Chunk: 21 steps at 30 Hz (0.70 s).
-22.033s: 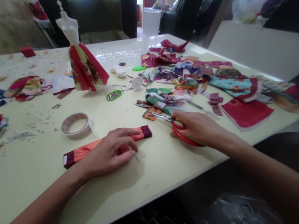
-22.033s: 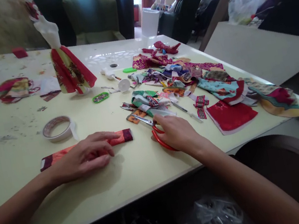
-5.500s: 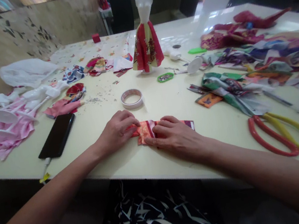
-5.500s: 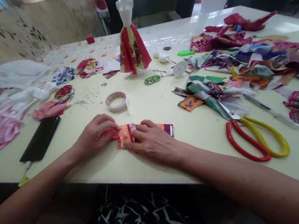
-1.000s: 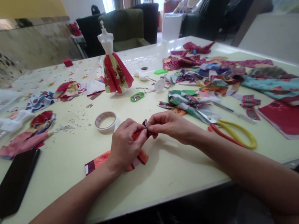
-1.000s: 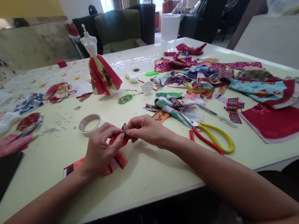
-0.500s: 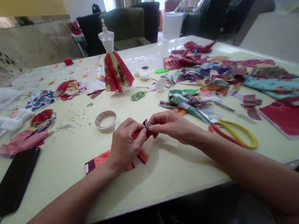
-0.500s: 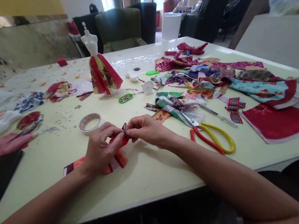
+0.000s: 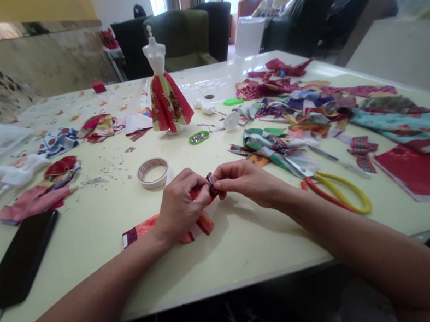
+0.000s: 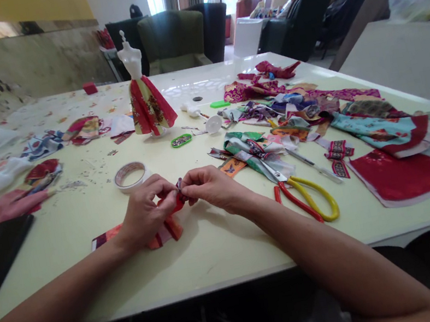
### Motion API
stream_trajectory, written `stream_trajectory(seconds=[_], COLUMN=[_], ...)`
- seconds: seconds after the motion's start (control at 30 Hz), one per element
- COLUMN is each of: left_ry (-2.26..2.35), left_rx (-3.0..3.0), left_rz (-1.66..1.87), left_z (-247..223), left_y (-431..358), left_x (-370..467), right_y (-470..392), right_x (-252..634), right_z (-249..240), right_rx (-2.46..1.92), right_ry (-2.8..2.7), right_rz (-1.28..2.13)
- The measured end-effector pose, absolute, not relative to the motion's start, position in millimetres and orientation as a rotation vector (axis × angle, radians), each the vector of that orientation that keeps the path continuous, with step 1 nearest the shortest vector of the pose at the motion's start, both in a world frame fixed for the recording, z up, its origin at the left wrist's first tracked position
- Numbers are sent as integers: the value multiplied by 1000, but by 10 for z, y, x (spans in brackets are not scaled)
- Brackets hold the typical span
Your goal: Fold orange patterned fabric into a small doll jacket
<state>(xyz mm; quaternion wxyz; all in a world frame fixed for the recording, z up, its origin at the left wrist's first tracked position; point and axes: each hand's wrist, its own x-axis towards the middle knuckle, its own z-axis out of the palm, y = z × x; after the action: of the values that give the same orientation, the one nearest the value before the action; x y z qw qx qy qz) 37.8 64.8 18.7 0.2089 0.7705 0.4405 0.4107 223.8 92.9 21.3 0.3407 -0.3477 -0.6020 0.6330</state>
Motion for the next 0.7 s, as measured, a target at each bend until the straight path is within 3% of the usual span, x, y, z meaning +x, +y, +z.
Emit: stream_trajectory(seconds=[0.7], left_ry=[1198], left_rx=[2173], left_rz=[1044], left_z=[168], left_y=[667], left_x=[346], right_y=[932], right_x=[2235], right_z=[196], right_rx=[-921], right_ry=[-1625], right_rz=[1562])
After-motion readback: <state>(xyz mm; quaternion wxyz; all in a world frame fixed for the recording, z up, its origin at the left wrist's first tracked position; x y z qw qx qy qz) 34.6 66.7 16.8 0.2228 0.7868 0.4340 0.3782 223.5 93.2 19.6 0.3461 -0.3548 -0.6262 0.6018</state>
